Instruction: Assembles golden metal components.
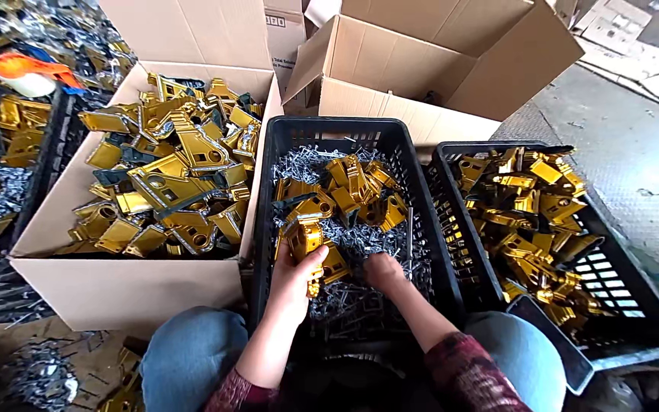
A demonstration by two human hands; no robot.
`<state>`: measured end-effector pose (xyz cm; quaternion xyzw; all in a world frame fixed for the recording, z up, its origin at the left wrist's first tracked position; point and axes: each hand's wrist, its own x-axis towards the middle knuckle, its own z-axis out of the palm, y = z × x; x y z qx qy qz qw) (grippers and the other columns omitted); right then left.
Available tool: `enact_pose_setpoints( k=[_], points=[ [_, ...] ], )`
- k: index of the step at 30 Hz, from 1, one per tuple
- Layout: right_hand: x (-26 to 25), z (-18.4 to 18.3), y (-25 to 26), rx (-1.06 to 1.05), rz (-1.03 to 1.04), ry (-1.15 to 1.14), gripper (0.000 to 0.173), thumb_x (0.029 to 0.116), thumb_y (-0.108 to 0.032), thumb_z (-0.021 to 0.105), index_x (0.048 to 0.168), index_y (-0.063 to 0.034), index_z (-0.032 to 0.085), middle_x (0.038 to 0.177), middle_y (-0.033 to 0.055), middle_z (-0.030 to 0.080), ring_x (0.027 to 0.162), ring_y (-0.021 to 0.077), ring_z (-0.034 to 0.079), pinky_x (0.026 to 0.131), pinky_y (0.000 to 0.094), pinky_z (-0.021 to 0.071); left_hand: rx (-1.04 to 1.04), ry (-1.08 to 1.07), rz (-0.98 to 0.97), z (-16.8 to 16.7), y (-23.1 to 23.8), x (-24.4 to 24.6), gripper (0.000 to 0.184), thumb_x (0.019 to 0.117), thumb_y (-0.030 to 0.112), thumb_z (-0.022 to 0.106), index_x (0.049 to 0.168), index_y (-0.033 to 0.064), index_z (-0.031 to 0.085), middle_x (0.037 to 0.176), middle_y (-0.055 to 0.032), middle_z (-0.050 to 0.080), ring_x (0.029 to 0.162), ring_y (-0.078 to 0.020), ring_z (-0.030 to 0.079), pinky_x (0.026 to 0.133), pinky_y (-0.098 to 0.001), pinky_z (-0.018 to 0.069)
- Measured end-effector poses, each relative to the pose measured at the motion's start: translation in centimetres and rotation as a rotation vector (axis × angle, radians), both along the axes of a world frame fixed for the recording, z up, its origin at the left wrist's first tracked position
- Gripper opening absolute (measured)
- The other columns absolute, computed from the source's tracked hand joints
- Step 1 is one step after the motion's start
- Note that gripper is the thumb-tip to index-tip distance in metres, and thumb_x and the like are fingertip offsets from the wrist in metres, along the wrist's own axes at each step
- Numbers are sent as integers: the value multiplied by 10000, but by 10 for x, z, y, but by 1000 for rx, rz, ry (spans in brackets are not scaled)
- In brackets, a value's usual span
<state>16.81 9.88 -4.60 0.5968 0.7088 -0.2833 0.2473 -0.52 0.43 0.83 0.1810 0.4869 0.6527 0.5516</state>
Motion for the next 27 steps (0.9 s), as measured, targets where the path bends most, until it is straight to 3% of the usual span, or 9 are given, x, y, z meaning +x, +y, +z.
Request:
enact_pose_setpoints(
  k=[5,8,10,12,15,19,23,25,27],
  points=[
    [49,59,4,353,-68,404,191,964,-166,672,1053,-32,775,1019,203,746,1014,400,703,921,653,514,-32,33,31,-3,3,1,597,921,40,699,1431,126,400,1027,-108,631,746,-151,650,610,-260,559],
    [66,70,-10,582,-126,725,132,917,-160,760,1024,-86,786,884,62,750,748,166,695,732,411,586,-92,2,-49,-4,5,6,652,921,74,718,1461,133,358,1027,-118,631,726,-157,650,600,-264,560],
    [70,58,-15,586,-107,1025,131,893,-154,763,1009,-96,782,912,-5,755,741,45,682,708,261,597,-137,-94,-137,-3,5,11,598,967,82,673,1462,118,338,1087,-148,672,700,-153,658,572,-245,545],
    [64,49,-20,585,-55,1225,118,887,-106,752,994,-63,779,988,17,753,825,54,702,754,250,614,-172,-231,-238,1,3,16,438,1049,126,545,1439,135,348,1099,-147,709,692,-137,679,556,-219,539],
    [51,44,-22,696,56,1332,86,891,-52,716,953,-32,772,1030,54,749,904,89,717,790,273,625,-198,-298,-419,7,0,16,347,1096,213,435,1430,154,362,1062,-141,731,748,-175,724,592,-255,585],
    [40,43,-23,831,155,1394,107,890,14,659,914,-13,759,1023,74,755,968,123,727,842,304,629,-140,-188,-649,1,-3,9,376,1078,238,451,1434,173,348,1076,-105,722,687,-108,681,539,-190,532],
    [42,44,-23,810,129,1358,142,886,5,649,985,-10,749,1145,114,723,1011,157,721,842,335,639,-89,-251,-562,-2,-5,15,335,1051,191,489,1364,145,377,930,-55,626,636,-87,610,537,-191,522],
    [43,47,-26,663,-8,1237,299,868,-75,627,1159,-39,684,1238,82,656,943,118,693,746,308,624,-31,-109,-466,-3,-2,17,459,1018,150,563,1412,117,330,902,-51,593,663,-108,613,565,-213,534],
    [41,49,-29,442,-167,1187,303,890,-178,624,1169,-60,650,1016,24,691,743,76,654,637,280,571,63,127,-411,-9,-1,17,689,952,180,669,1494,81,254,958,-73,609,701,-131,639,605,-239,562]
  ],
)
